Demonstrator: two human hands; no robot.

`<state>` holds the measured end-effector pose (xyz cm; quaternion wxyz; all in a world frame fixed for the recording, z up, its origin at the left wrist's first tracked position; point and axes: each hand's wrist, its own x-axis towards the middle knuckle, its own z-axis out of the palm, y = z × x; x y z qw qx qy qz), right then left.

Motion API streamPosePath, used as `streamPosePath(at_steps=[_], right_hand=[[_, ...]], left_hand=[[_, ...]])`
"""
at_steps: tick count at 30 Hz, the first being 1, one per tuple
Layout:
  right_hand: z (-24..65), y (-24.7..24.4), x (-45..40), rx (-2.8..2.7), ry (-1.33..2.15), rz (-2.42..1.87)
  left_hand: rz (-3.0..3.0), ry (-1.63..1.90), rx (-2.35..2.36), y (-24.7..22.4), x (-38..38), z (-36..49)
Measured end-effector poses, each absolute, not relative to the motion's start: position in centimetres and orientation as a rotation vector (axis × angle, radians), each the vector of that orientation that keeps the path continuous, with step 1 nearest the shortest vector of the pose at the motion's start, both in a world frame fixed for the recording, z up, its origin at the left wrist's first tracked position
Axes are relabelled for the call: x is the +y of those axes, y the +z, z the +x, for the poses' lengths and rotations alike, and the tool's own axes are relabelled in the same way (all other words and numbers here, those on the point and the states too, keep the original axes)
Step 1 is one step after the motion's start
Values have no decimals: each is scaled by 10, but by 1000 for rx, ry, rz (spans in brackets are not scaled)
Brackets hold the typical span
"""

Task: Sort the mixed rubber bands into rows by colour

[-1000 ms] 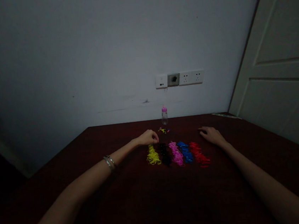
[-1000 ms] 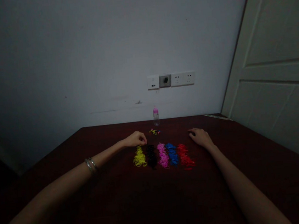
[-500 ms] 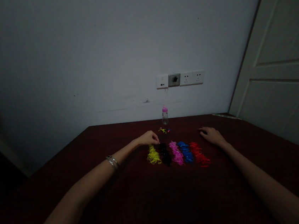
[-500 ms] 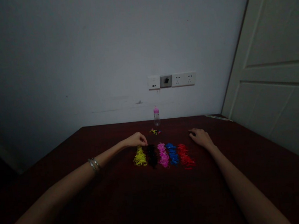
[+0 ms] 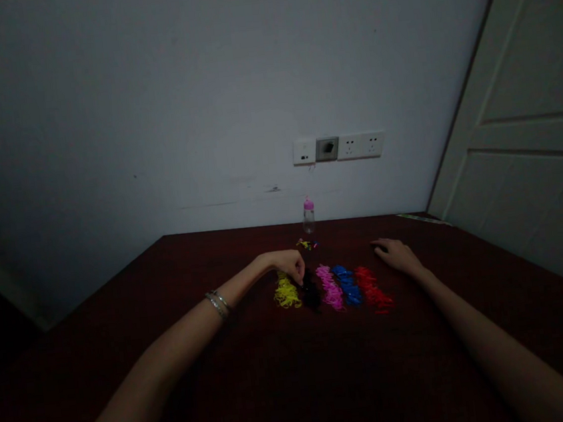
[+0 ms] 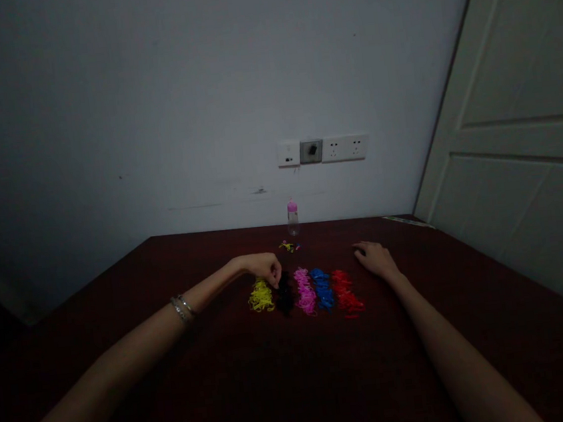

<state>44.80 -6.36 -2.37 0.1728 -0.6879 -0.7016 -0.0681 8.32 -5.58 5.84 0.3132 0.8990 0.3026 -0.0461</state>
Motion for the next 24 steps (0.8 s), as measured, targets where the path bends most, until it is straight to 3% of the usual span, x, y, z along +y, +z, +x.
streamPosePath(at_steps=[14, 24], right_hand=[[449, -23, -66, -1986, -185, -1974], [448, -18, -67, -2019, -184, -1943]], left_hand=[[2252, 20, 771, 68, -47, 85], [1912, 889, 1284, 27, 2, 42]])
